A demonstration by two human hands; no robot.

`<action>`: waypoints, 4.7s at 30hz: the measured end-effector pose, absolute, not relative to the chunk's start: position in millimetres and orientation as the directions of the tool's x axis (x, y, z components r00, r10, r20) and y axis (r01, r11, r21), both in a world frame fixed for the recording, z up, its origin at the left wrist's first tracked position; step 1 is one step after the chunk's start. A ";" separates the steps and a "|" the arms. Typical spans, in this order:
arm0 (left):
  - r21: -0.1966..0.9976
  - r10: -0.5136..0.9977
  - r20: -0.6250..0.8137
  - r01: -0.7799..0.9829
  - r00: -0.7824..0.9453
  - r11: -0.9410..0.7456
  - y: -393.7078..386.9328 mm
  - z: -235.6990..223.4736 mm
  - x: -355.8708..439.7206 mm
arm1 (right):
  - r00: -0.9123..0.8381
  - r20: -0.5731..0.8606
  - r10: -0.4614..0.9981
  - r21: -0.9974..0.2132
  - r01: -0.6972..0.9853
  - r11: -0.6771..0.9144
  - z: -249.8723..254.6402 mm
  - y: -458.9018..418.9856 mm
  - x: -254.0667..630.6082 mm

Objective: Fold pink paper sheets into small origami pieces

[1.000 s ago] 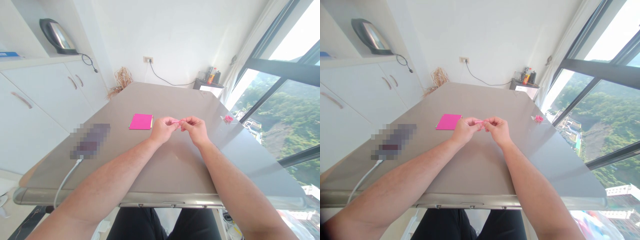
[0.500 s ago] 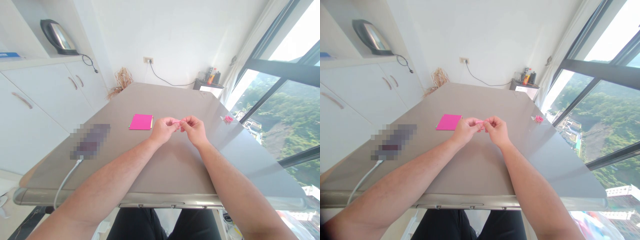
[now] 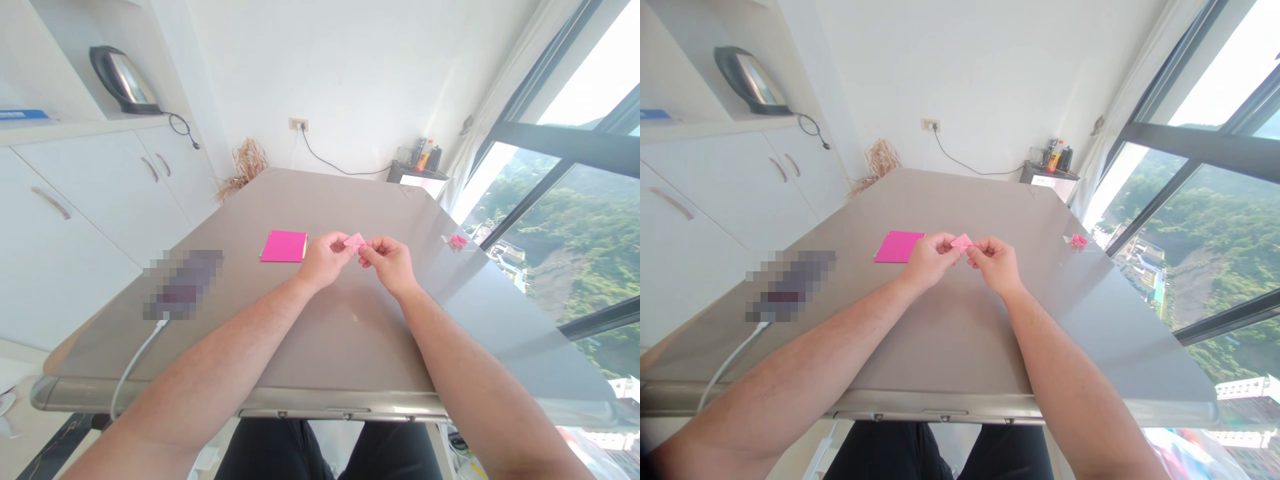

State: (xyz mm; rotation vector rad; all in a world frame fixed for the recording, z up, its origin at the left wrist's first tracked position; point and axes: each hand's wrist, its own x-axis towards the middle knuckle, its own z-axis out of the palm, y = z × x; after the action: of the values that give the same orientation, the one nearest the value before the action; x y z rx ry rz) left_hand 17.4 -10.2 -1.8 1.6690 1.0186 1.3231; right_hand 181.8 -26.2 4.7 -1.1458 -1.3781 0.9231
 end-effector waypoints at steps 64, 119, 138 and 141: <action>0.980 0.975 0.195 -0.066 0.110 -0.188 -12.1 -0.2 19.6 | -0.021 0.243 0.970 -0.959 0.144 0.243 -0.7 -27.4 180.7; 0.969 0.951 0.248 -0.054 0.186 -0.242 -9.6 -9.5 24.5 | 0.068 0.264 0.962 -0.940 0.242 0.241 -1.4 -24.8 178.1; 0.974 0.962 0.218 -0.104 0.167 -0.202 -9.2 -5.8 22.3 | 0.044 0.294 0.955 -0.929 0.248 0.274 0.0 -25.6 179.1; 0.971 0.959 0.233 -0.096 0.163 -0.219 -9.1 -4.2 21.0 | 0.006 0.289 0.957 -0.931 0.236 0.279 0.5 -24.9 180.4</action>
State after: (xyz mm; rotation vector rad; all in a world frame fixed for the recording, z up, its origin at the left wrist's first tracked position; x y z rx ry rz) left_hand 21.0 -9.1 -4.2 1.3921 0.9064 1.2758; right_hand 180.4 -24.9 0.5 -1.1719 -1.4699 0.8414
